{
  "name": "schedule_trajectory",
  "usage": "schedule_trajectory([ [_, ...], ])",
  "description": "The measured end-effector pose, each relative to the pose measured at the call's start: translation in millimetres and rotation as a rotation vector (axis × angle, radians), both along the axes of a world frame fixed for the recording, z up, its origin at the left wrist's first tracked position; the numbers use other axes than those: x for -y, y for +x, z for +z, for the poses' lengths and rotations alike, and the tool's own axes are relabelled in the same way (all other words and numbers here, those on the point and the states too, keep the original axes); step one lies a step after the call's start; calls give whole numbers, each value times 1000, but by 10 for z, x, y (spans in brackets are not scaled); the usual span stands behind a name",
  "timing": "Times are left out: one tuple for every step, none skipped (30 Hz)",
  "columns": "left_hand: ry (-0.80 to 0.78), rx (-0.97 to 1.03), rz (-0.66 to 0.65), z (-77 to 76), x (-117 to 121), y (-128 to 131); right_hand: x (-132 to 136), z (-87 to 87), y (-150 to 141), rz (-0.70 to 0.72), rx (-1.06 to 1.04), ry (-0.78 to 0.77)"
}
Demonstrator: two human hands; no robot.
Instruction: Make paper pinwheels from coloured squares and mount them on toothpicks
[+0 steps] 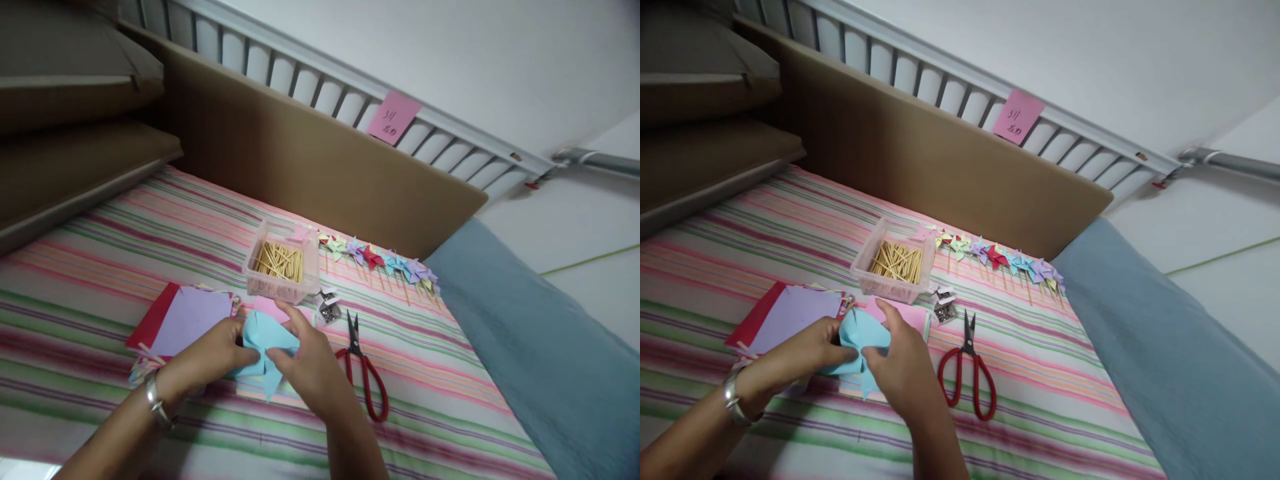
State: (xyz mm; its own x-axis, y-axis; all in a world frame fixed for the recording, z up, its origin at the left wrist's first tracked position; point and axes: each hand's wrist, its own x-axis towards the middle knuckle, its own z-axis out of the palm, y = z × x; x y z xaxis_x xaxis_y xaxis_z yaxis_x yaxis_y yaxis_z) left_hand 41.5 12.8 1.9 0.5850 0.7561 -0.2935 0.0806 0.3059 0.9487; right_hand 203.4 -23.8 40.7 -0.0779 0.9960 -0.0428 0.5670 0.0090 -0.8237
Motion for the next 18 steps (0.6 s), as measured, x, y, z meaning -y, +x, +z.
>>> schedule_trajectory([
  [14, 4, -33, 4, 6, 21, 14, 0, 9, 20, 19, 1],
  [28, 7, -66, 9, 10, 41, 24, -3, 21, 38, 32, 7],
  [43, 6, -92, 13, 11, 59, 30, -10, 33, 55, 37, 10],
  [59, 0, -110, 14, 10, 75, 33, -19, 45, 71, 39, 7],
  [72, -9, -121, 12, 8, 90, 33, -28, 55, 85, 39, -2],
  [80, -16, -127, 5, 5, 102, 32, -38, 61, 94, 39, -13],
  [83, -20, -131, -6, 2, 112, 29, -48, 64, 98, 43, -24],
  [85, -22, -133, -20, -2, 120, 26, -56, 64, 100, 49, -34],
  [89, -22, -133, -35, -5, 125, 23, -63, 63, 101, 55, -41],
  [92, -23, -129, -49, -9, 128, 18, -68, 61, 101, 55, -47],
  [92, -25, -123, -59, -14, 126, 11, -72, 61, 101, 50, -52],
  [89, -23, -109, -65, -19, 121, 2, -75, 63, 99, 39, -58],
  [83, -17, -86, -62, -26, 109, -12, -78, 70, 89, 19, -63],
  [74, -3, -45, -51, -34, 92, -31, -81, 80, 69, -7, -67],
  [60, 17, 18, -32, -41, 71, -53, -84, 94, 36, -37, -65],
  [42, 42, 93, -4, -47, 46, -79, -90, 109, -6, -69, -58],
  [20, 73, 173, 29, -51, 21, -107, -98, 124, -55, -106, -48],
  [-12, 111, 239, 64, -51, -1, -135, -110, 136, -106, -152, -35],
])
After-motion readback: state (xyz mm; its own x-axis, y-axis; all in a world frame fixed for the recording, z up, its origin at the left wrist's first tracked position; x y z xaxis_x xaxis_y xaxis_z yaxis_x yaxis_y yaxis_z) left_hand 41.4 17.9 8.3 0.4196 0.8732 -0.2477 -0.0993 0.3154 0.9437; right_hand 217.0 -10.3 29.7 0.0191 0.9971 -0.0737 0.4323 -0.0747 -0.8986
